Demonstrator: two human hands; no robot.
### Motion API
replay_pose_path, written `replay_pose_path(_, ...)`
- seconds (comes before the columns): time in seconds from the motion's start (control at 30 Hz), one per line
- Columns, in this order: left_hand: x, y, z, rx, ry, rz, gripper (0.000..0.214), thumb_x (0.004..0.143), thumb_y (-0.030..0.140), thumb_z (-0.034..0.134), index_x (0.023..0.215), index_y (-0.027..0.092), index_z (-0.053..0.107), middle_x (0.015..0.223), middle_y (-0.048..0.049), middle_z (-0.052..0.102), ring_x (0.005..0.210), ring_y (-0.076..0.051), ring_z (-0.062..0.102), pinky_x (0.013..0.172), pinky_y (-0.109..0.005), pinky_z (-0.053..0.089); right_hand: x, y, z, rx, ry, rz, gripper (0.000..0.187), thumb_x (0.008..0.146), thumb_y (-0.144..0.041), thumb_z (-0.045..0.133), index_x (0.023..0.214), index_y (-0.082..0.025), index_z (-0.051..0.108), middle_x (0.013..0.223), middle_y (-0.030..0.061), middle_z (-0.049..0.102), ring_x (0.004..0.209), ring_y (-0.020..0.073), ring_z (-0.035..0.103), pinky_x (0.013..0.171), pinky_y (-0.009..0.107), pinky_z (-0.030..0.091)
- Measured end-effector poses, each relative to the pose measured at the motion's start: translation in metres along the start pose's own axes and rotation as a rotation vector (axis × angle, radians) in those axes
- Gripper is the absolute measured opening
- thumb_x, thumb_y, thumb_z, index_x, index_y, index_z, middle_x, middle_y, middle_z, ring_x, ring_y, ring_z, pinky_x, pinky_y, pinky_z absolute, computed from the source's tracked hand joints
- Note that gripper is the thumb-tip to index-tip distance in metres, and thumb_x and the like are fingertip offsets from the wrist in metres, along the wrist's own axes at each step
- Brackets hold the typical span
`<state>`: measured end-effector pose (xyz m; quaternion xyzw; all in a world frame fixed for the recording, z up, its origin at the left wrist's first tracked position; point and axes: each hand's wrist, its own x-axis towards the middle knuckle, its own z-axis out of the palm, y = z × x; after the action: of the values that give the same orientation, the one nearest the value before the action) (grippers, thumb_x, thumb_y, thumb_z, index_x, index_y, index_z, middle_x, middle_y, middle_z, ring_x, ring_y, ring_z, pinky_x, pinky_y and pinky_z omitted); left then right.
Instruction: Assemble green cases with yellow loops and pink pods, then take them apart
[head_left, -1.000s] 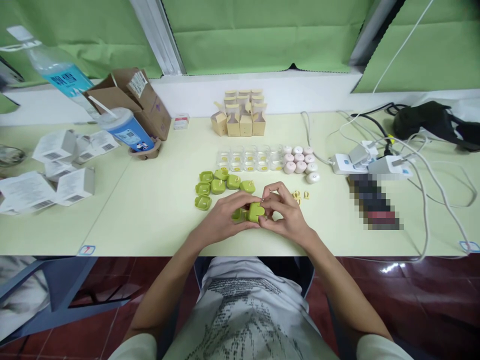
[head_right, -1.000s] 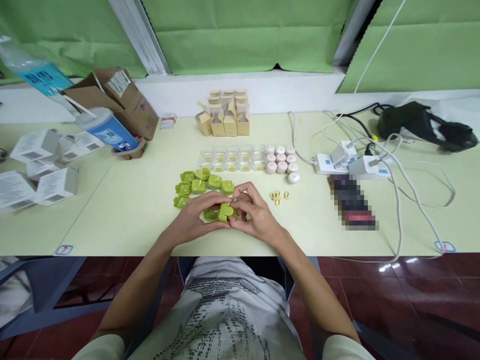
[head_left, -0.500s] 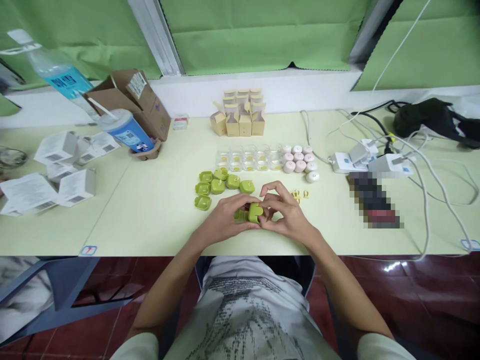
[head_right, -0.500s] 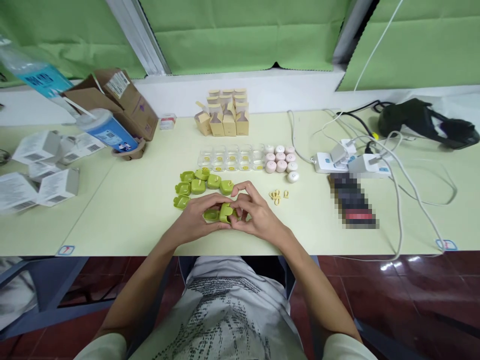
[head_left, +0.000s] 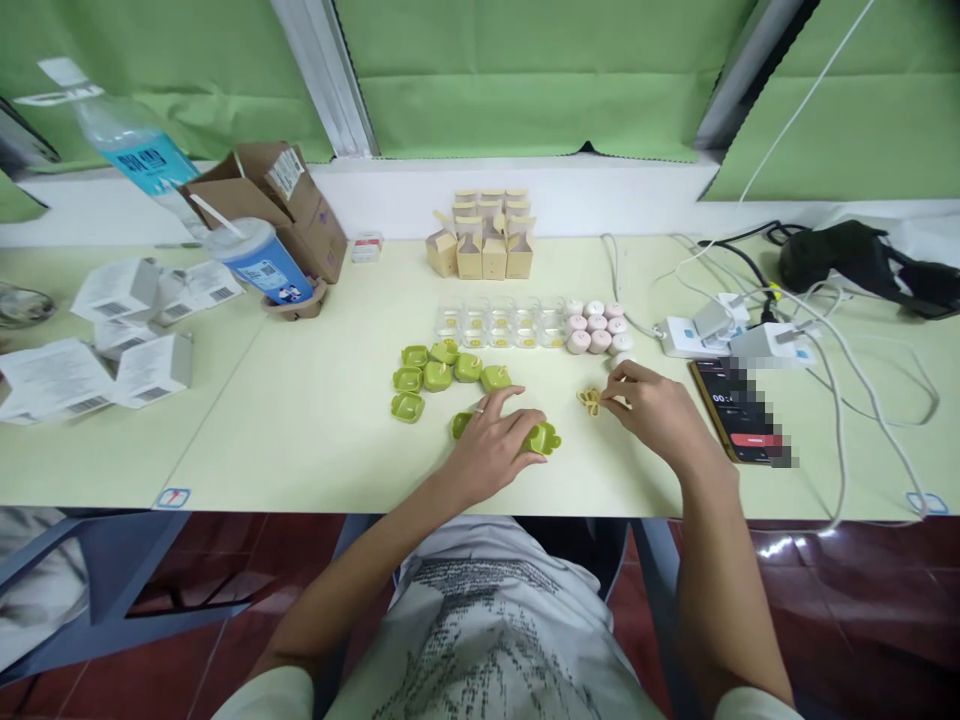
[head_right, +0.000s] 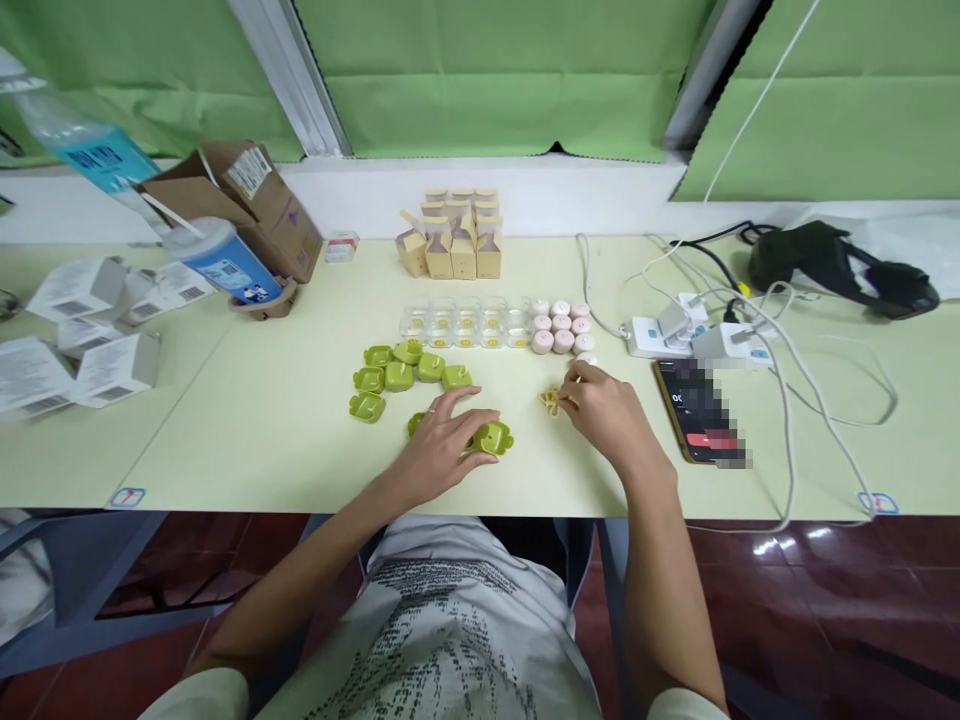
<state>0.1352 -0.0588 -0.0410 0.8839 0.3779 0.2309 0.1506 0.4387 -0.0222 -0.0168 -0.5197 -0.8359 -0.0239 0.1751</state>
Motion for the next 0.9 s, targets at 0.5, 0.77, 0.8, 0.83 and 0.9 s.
replay_pose_path(0.5,-0.009,-0.047,-0.05,0.409,0.28,-0.371,0.023,0.111,0.025,0.066,0.13,0.015,0.074,0.133,-0.0182,0.079,0.127,-0.042,0.065,0.106,-0.058,0.056,0.014,-0.047,-0.003,0.486,0.328,-0.139,0.024,0.113,-0.038,0.072,0.096,-0.023,0.076,0.098,0.008,0.08,0.072,0.0169,0.066,0.063,0.032,0.049)
replay_pose_path(0.77,-0.007,-0.052,-0.054,0.481,0.117,-0.469,0.022,0.099,0.017,0.082,0.119,0.016,0.074,0.127,-0.0154,0.08,0.129,-0.04,0.063,0.105,-0.051,0.052,0.02,-0.072,-0.004,1.427,0.239,0.242,0.051,0.109,-0.059,0.073,0.073,-0.022,0.077,0.077,0.0041,0.072,0.052,0.0109,0.049,0.047,0.029,0.025)
replay_pose_path(0.8,-0.007,-0.051,-0.054,0.485,0.11,-0.46,0.019,0.099,0.015,0.082,0.117,0.017,0.074,0.124,-0.0145,0.08,0.128,-0.039,0.064,0.105,-0.05,0.052,0.02,-0.075,-0.005,1.55,0.215,0.317,0.045,0.104,-0.058,0.079,0.078,-0.022,0.081,0.081,0.0043,0.074,0.05,0.0096,0.046,0.045,0.028,0.02)
replay_pose_path(0.83,-0.007,-0.051,-0.054,0.49,0.104,-0.449,0.017,0.1,0.015,0.081,0.115,0.017,0.074,0.121,-0.0138,0.08,0.126,-0.039,0.064,0.105,-0.05,0.052,0.021,-0.078,-0.006,1.63,0.187,0.369,0.037,0.099,-0.056,0.086,0.083,-0.023,0.084,0.085,0.005,0.077,0.05,0.0089,0.045,0.045,0.027,0.017)
replay_pose_path(0.9,-0.007,-0.05,-0.055,0.498,0.091,-0.435,0.011,0.102,0.014,0.077,0.113,0.017,0.074,0.118,-0.0129,0.081,0.124,-0.038,0.066,0.105,-0.05,0.052,0.022,-0.081,-0.008,1.701,0.134,0.412,0.029,0.091,-0.052,0.093,0.095,-0.023,0.091,0.095,0.0081,0.083,0.052,0.0086,0.044,0.044,0.027,0.016)
